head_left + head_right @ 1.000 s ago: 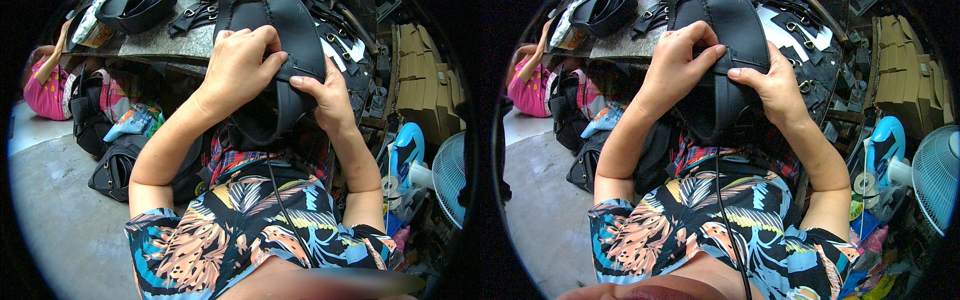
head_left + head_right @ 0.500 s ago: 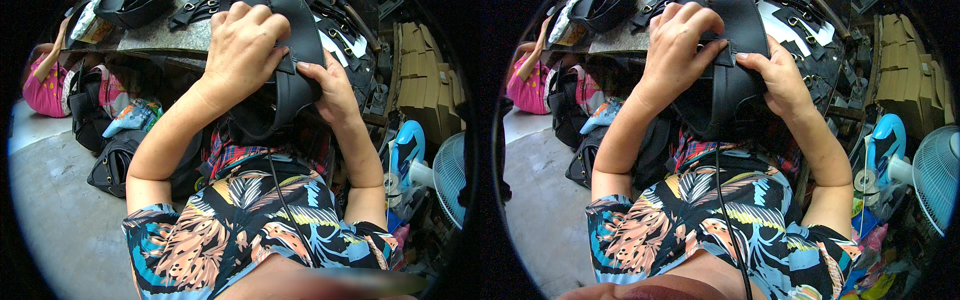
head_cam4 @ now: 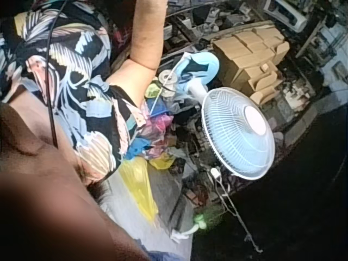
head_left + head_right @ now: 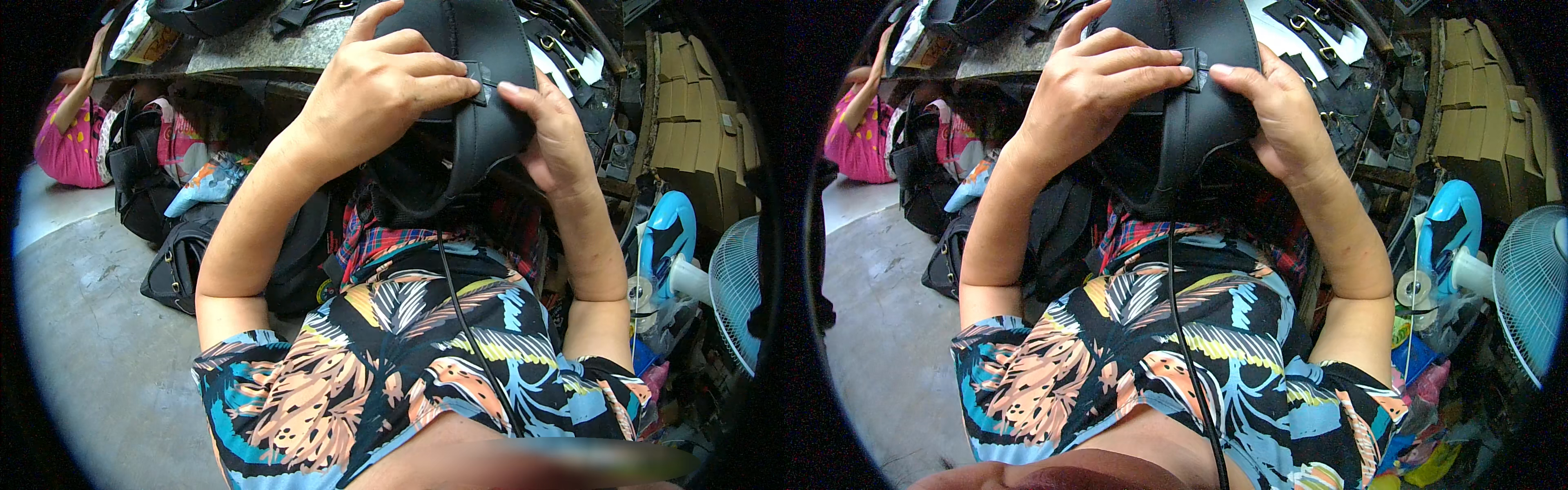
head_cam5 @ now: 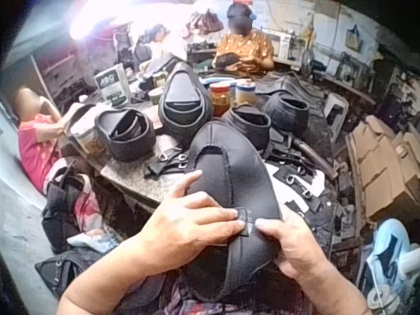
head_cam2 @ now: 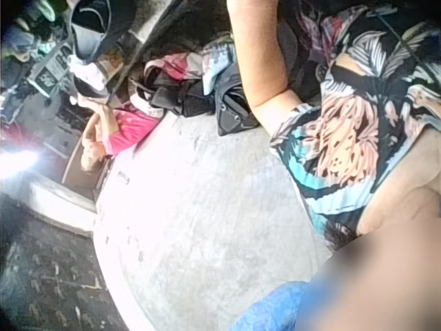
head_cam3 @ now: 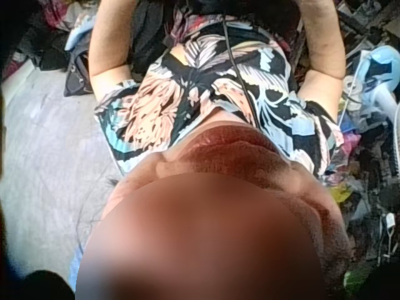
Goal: The person assembles black sandals by attaching metal buckles to straps, threading the straps through loops, and adjusting the fit. They handle multiple sandals one at a time, turning them over and placing them on a workbench.
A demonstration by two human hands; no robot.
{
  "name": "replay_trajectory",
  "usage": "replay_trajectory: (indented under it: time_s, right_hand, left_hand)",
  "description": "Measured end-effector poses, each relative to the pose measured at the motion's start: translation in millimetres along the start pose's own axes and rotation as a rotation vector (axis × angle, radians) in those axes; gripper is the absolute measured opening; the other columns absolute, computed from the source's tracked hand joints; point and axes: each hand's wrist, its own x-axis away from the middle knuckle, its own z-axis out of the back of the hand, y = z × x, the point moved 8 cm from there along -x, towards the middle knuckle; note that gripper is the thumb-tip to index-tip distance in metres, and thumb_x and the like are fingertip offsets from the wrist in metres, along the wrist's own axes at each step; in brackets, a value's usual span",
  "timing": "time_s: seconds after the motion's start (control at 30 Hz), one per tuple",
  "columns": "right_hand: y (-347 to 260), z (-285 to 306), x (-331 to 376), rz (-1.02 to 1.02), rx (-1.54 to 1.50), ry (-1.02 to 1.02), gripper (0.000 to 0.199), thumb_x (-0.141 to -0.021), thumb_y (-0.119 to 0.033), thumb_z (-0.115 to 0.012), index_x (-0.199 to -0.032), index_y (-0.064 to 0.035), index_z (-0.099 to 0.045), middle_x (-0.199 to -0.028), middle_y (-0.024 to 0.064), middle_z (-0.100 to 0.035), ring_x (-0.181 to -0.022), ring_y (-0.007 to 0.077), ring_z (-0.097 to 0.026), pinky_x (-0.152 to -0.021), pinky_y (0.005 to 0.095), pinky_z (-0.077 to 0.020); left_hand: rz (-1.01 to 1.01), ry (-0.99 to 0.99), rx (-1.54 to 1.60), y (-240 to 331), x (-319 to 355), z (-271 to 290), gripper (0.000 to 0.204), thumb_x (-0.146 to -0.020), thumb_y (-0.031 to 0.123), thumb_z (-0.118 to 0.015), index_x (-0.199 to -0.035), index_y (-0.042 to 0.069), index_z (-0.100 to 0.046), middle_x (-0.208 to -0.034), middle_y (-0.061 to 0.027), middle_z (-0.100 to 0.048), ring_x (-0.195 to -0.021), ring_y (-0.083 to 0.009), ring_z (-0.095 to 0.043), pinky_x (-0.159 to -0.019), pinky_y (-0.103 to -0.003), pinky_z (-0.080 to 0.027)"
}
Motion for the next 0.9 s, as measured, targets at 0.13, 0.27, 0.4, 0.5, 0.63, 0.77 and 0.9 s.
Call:
replay_trajectory:
  time_s: [0.13, 0.27, 0.4, 0.5, 0.63, 0.77, 0.9]
  right_hand:
    - [0, -1, -1, 0.009, 0.073, -0.055, 0.038, -0.086, -0.002, -0.064, -0.122, 0.0006, -0.052, -0.103, 0.0097, -0.066, -0.087, 0.0158, -0.067, -0.079, 0.0296, -0.0577]
    - [2, 1, -1, 0.004, 0.064, -0.043, 0.039, -0.085, -0.002, -0.065, -0.122, 0.0006, -0.052, -0.102, 0.0093, -0.066, -0.087, 0.0155, -0.067, -0.078, 0.0294, -0.0578]
    - [2, -1, -1, -0.002, 0.084, -0.052, 0.04, -0.085, -0.003, -0.066, -0.123, 0.0003, -0.052, -0.104, 0.0097, -0.066, -0.089, 0.0158, -0.067, -0.08, 0.0305, -0.0576]
    - [2, -3, -1, 0.006, 0.074, -0.055, 0.042, -0.083, 0.0, -0.067, -0.123, 0.0, -0.052, -0.106, 0.01, -0.066, -0.09, 0.016, -0.067, -0.081, 0.0313, -0.0575]
    - [2, -4, -6, 0.039, 0.109, -0.05, 0.043, -0.08, 0.003, -0.07, -0.12, -0.0007, -0.055, -0.103, 0.0096, -0.067, -0.089, 0.016, -0.068, -0.081, 0.0312, -0.0574]
    - [4, 1, -9, 0.004, 0.194, -0.025, 0.041, -0.079, 0.0, -0.072, -0.116, 0.0, -0.057, -0.099, 0.009, -0.068, -0.086, 0.0158, -0.068, -0.08, 0.0303, -0.0575]
    - [10, 2, -10, -0.108, 0.186, -0.062, 0.041, -0.079, -0.006, -0.075, -0.115, 0.0016, -0.057, -0.099, 0.0092, -0.068, -0.085, 0.0162, -0.068, -0.079, 0.0295, -0.0573]
  left_hand:
    - [0.027, -0.009, 0.029, -5, 2, -3, 0.024, -0.081, 0.02, -0.065, -0.104, 0.019, -0.072, -0.1, 0.0037, -0.071, -0.085, -0.0132, -0.063, -0.107, -0.053, -0.035]
    - [0.023, 0.015, 0.057, -6, 4, -3, 0.022, -0.082, 0.02, -0.064, -0.102, 0.019, -0.072, -0.099, 0.0045, -0.071, -0.082, -0.0127, -0.063, -0.106, -0.053, -0.036]
    - [-0.083, -0.014, -0.066, 0, 7, -7, 0.033, -0.078, 0.024, -0.069, -0.11, 0.019, -0.07, -0.112, -0.0003, -0.068, -0.094, -0.0165, -0.062, -0.108, -0.055, -0.034]
    - [-0.14, 0.098, -0.108, 7, 11, -4, 0.022, -0.077, 0.02, -0.07, -0.099, 0.018, -0.071, -0.103, -0.0004, -0.068, -0.093, -0.0164, -0.063, -0.106, -0.051, -0.037]
    - [-0.085, 0.154, -0.092, 8, 14, -9, 0.021, -0.077, 0.015, -0.068, -0.095, 0.02, -0.075, -0.098, 0.0044, -0.07, -0.09, -0.0106, -0.064, -0.113, -0.051, -0.031]
    - [-0.076, 0.156, -0.09, 10, 18, -10, 0.025, -0.076, 0.019, -0.066, -0.1, 0.02, -0.074, -0.105, 0.0025, -0.071, -0.09, -0.0134, -0.066, -0.111, -0.051, -0.034]
    - [-0.077, 0.172, -0.1, 12, 20, -9, 0.026, -0.075, 0.018, -0.067, -0.1, 0.019, -0.074, -0.105, 0.0021, -0.072, -0.091, -0.0134, -0.066, -0.111, -0.051, -0.034]
